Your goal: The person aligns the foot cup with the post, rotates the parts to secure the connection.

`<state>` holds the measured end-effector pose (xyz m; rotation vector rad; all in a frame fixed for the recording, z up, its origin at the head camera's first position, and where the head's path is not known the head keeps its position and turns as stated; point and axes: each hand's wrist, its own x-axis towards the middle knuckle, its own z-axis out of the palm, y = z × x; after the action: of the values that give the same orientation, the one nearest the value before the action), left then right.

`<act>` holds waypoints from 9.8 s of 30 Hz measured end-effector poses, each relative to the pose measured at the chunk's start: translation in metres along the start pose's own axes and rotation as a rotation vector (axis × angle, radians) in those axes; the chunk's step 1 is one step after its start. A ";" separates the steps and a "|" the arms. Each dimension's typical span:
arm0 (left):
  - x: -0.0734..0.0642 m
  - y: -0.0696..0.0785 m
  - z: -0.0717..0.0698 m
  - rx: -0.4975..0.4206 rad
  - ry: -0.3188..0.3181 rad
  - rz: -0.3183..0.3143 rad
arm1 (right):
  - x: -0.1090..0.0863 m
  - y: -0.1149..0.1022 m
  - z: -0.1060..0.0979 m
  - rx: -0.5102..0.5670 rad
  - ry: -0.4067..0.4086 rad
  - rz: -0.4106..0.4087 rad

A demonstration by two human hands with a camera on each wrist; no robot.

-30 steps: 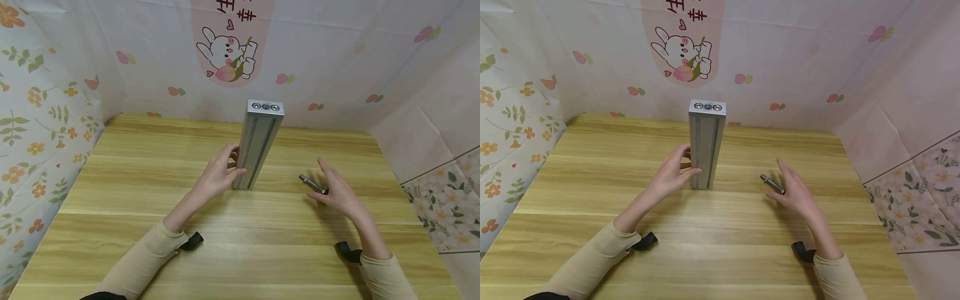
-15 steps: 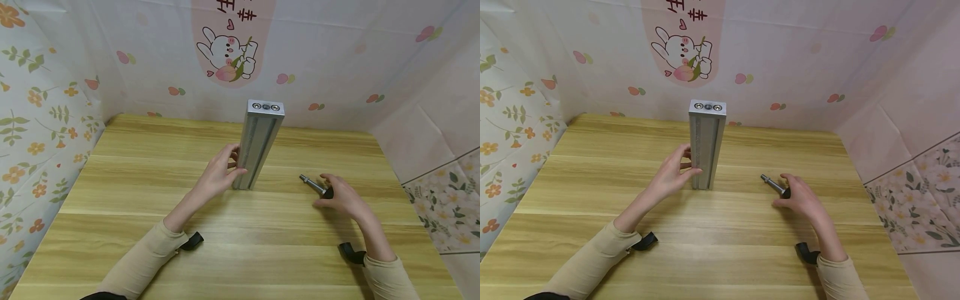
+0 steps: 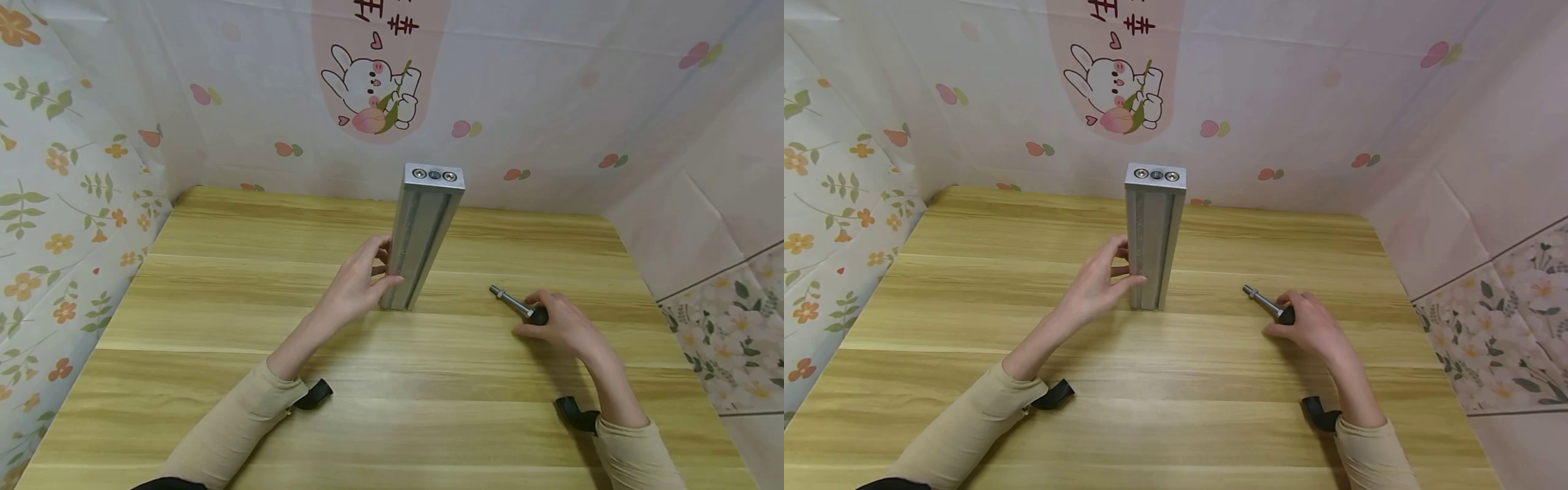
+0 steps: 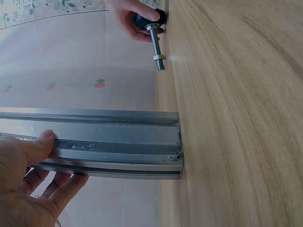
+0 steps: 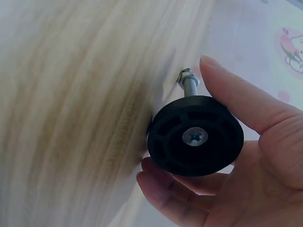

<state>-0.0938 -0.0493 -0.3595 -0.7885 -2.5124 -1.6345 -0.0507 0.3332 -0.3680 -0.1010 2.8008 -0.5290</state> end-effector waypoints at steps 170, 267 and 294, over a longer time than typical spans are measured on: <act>-0.004 0.002 0.002 0.013 0.008 -0.010 | 0.006 -0.236 -0.164 0.698 1.030 -0.718; -0.007 0.002 0.003 0.001 -0.005 -0.005 | 0.014 -0.264 -0.150 0.845 0.731 -0.905; -0.005 0.002 0.003 -0.027 -0.001 -0.020 | 0.016 -0.267 -0.146 1.085 0.617 -0.935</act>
<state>-0.0873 -0.0479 -0.3609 -0.7698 -2.5121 -1.6778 -0.1047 0.1337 -0.1439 -1.1574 2.3178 -2.5016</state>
